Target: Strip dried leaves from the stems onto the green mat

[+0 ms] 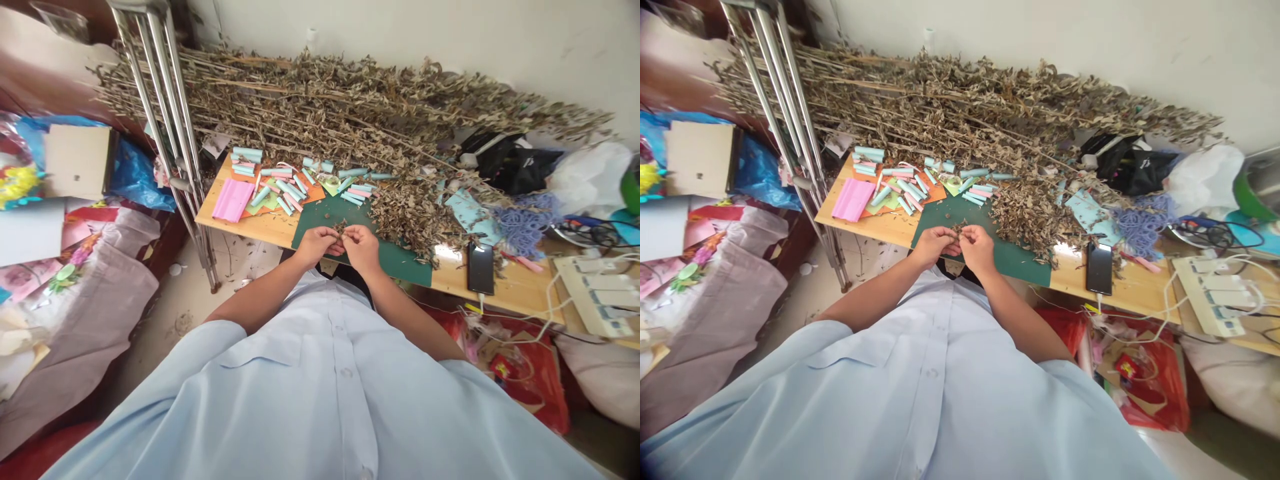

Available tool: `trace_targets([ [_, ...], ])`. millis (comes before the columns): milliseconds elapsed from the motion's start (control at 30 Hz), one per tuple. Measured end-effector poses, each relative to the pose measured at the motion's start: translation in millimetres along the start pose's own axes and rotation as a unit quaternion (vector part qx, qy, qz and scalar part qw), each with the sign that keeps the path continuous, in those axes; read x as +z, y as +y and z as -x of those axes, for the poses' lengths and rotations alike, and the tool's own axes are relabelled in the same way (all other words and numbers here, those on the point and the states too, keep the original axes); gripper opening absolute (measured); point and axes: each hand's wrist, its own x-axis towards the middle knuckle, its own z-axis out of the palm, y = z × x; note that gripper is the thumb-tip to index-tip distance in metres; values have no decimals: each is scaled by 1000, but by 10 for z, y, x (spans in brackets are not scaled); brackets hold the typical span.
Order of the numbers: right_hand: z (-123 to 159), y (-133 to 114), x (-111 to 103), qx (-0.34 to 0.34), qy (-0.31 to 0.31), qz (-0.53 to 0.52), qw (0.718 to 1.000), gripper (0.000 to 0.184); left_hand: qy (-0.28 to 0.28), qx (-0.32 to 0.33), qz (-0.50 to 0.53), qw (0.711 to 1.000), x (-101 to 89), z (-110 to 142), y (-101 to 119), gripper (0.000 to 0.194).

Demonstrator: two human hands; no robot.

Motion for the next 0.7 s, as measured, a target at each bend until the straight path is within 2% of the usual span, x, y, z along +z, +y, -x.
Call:
trace_targets([
  [67,-40,39,7,57,14,-77,995,23,-11,3,10,1000,-6,18,20,17],
  [133,-54,53,4,72,19,-106,992,23,-23,8,17,1000,-5,34,38,18],
  [300,9,-25,-48,-11,-18,-14,1000,18,-32,9,16,999,-1,31,34,21],
  [467,59,-68,-121,-89,-63,56,992,19,-23,5,13,1000,-11,2,20,20],
  [600,66,-76,-142,-109,-63,93,988,16,-33,-16,-3,999,-20,-4,31,20],
  [700,51,-65,-121,-90,-67,99,989,15,-38,-17,-17,999,-24,6,37,19],
])
